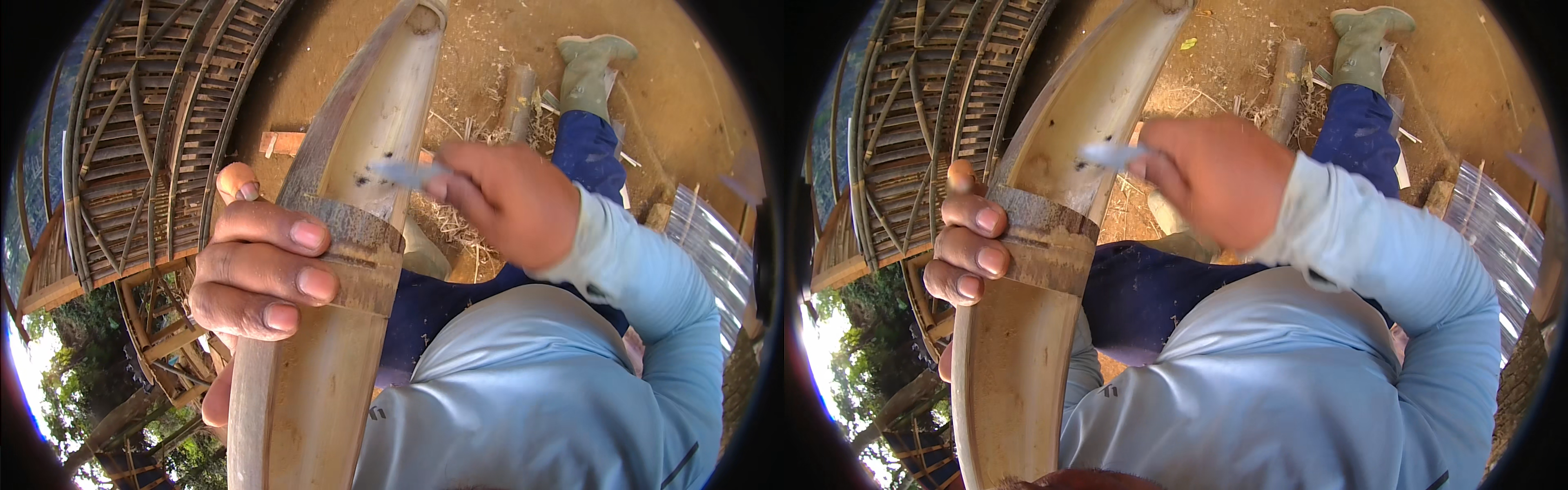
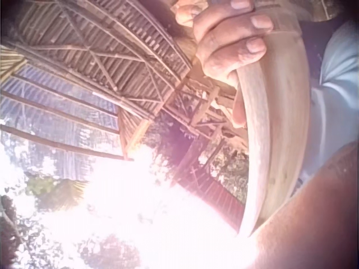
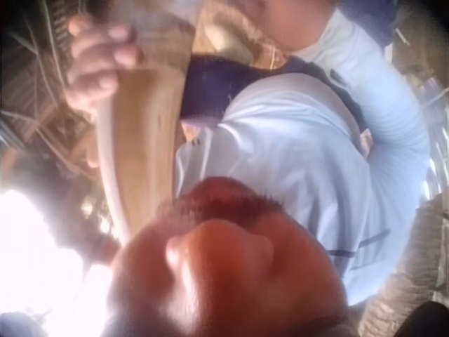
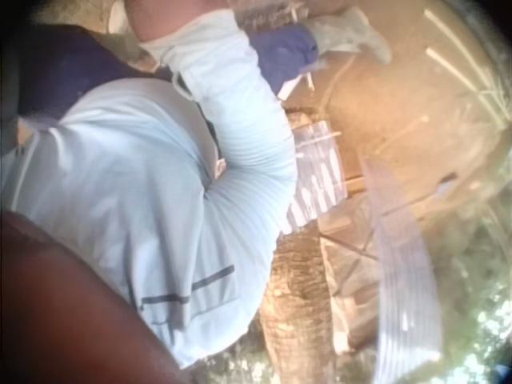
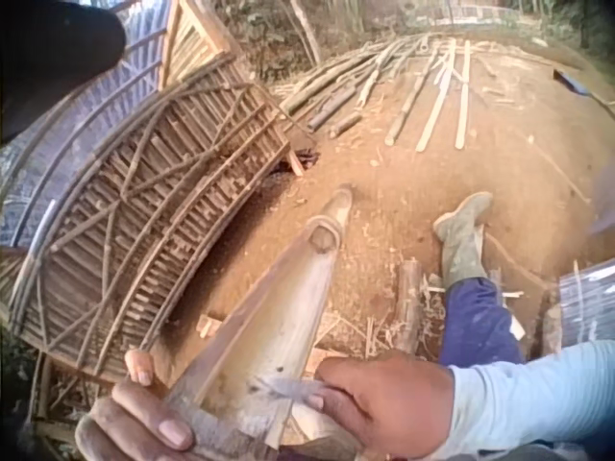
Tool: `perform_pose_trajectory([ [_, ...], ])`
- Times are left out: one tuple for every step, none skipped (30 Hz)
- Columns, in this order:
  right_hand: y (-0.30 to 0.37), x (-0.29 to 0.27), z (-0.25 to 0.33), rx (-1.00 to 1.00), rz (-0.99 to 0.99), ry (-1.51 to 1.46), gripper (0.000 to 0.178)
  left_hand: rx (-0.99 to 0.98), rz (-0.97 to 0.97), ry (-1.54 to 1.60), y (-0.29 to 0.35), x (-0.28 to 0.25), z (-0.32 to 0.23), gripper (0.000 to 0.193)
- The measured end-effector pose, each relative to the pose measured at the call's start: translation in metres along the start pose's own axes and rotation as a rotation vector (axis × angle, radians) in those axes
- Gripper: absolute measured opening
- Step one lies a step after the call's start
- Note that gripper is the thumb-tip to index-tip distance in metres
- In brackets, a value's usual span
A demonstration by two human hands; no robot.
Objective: The person holds a long, split bamboo segment and uses a small knife to scrape and smooth the inner surface. They rotate the bamboo periodically to access different sections while continuing to shave thin layers from the interior.
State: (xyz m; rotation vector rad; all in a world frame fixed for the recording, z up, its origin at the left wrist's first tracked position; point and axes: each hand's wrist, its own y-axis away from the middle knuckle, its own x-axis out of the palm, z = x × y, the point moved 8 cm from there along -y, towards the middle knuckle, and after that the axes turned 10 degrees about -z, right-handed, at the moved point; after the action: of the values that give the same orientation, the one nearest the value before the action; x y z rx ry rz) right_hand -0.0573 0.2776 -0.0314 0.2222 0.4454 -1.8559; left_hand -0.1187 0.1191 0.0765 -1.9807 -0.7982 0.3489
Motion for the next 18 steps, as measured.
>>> perform_pose_trajectory([
  [-0.004, 0.000, -0.009, 0.001, -0.032, -0.001, 0.022, -0.002, 0.006, -0.004, 0.000, 0.001, -0.001, 0.072],
  [-0.012, -0.004, -0.007, -0.059, -0.111, 0.035, 0.022, -0.003, 0.013, -0.004, -0.001, 0.002, 0.001, 0.072],
  [-0.006, -0.001, -0.002, -0.047, -0.063, 0.006, 0.022, -0.004, 0.021, -0.005, -0.002, 0.002, 0.004, 0.072],
  [0.007, 0.002, 0.011, -0.036, -0.016, -0.024, 0.022, 0.016, 0.019, 0.011, -0.004, 0.002, 0.005, 0.072],
  [0.016, 0.007, 0.020, -0.020, 0.041, -0.059, 0.023, 0.028, 0.012, 0.019, -0.003, 0.001, 0.006, 0.073],
  [0.014, 0.007, 0.018, -0.050, 0.034, -0.098, 0.024, 0.039, 0.005, 0.028, -0.001, 0.000, 0.005, 0.073],
  [0.009, 0.007, 0.010, -0.039, 0.003, -0.072, 0.024, 0.027, 0.009, 0.015, 0.000, 0.000, 0.004, 0.073],
  [0.003, 0.004, 0.001, -0.035, -0.034, -0.041, 0.024, 0.022, 0.017, 0.006, -0.002, 0.002, 0.003, 0.073],
  [0.000, 0.002, -0.003, -0.030, -0.071, -0.010, 0.024, 0.018, 0.025, -0.002, -0.003, 0.003, 0.002, 0.073],
  [0.005, 0.004, -0.003, 0.027, -0.060, -0.030, 0.026, 0.012, 0.024, 0.000, -0.004, 0.004, 0.000, 0.073],
  [0.009, 0.007, 0.004, 0.013, -0.031, -0.069, 0.026, 0.012, 0.024, 0.000, -0.004, 0.002, 0.001, 0.074],
  [0.018, 0.010, 0.012, 0.014, 0.004, -0.114, 0.026, -0.004, 0.020, 0.000, -0.002, 0.000, 0.002, 0.074],
  [0.023, 0.013, 0.016, 0.015, 0.038, -0.159, 0.026, 0.001, 0.001, 0.008, -0.001, -0.001, 0.003, 0.074],
  [0.020, 0.011, 0.016, -0.030, 0.067, -0.161, 0.026, 0.017, -0.016, 0.011, 0.000, 0.000, 0.002, 0.074],
  [0.013, 0.007, 0.012, -0.031, 0.035, -0.118, 0.026, 0.033, -0.034, 0.015, 0.000, 0.000, 0.000, 0.074],
  [0.007, 0.005, 0.009, -0.032, 0.002, -0.074, 0.026, 0.039, -0.021, 0.008, -0.001, 0.001, -0.001, 0.074],
  [0.002, 0.003, 0.005, -0.030, -0.036, -0.028, 0.026, 0.043, -0.006, 0.009, -0.002, 0.001, 0.002, 0.074],
  [0.013, 0.012, 0.011, -0.053, -0.032, -0.124, 0.026, 0.047, 0.008, 0.009, -0.003, 0.002, 0.005, 0.074],
])
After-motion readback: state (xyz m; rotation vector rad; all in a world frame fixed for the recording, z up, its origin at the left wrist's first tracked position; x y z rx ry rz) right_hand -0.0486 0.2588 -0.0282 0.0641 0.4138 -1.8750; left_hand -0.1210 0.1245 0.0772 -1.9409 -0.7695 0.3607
